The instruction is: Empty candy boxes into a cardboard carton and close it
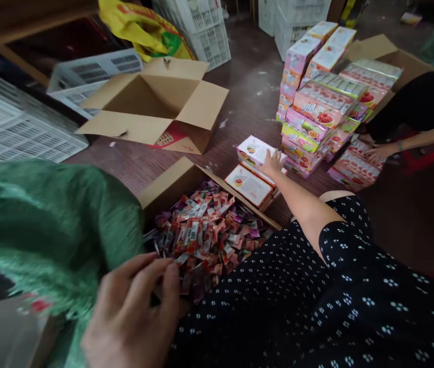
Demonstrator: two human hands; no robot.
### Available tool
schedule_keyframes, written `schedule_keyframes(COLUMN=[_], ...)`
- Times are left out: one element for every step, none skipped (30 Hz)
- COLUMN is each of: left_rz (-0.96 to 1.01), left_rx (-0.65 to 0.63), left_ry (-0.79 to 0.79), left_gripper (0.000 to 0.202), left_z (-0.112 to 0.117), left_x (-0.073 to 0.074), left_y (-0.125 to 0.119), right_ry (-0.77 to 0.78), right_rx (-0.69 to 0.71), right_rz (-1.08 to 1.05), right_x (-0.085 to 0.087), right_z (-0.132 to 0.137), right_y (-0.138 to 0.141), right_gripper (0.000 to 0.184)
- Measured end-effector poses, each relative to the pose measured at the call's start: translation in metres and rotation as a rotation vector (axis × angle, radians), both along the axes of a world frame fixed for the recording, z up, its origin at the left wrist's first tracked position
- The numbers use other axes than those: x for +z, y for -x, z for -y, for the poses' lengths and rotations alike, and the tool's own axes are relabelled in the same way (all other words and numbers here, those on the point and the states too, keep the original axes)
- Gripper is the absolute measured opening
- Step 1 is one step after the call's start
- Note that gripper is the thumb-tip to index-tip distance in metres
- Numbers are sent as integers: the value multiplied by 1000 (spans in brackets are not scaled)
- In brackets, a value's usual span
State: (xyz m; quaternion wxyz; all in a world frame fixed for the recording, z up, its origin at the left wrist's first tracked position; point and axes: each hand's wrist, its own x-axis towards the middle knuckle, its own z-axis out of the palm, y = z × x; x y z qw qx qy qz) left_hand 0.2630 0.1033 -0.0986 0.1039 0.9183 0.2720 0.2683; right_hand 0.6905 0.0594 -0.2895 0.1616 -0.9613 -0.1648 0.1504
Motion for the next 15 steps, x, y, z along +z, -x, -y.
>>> schedule_keyframes(left_rz=[-20, -53, -94, -131, -163, -187, -200, -207, -209, -207, -203, -193, -182, -169, -156], left_rx=[-53, -109, -161, -201, -217, -222, -228, -235, -241, -247, -255, -264, -272, -278, -279], left_ry=[-70, -120, -141, -133, -119, -107, -105, -109, -116, -123, -126, -125, -115, -92, -57], left_gripper=[15, 17, 20, 22, 24, 25, 25, 26, 28, 29, 30, 32, 33, 34, 34], left_z=[3, 3, 1, -2, -6, -9, -13, -15, -16, -16, -15, -14, -13, -12, -13], left_x=[-9, -19, -29, -38, -47, -56, -64, -71, -77, -83, -88, -93, -98, -103, -109], left_y=[-11, -19, -24, -26, -27, -26, -25, -24, -24, -23, -23, -23, -22, -21, -19], right_ry=[75, 144, 194, 227, 247, 255, 257, 256, 251, 240, 216, 163, 58, -90, -252], right_rx=[35, 72, 103, 125, 137, 142, 139, 135, 136, 138, 127, 94, 34, -39, -107], right_rz=[-22, -50, -74, -89, -95, -94, -89, -81, -72, -61, -54, -61, -107, -189, -295], right_x=[-5, -9, -12, -14, -16, -17, -16, -15, -13, -10, -7, -3, 2, 7, 13], right_z=[0, 0, 0, 1, 1, 1, 2, 3, 4, 5, 7, 10, 13, 16, 19], right_y=[-12, -24, -36, -46, -54, -61, -65, -67, -68, -67, -65, -63, -61, -59, -57], right_gripper=[107, 115, 120, 123, 125, 126, 125, 122, 120, 117, 115, 113, 108, 100, 88])
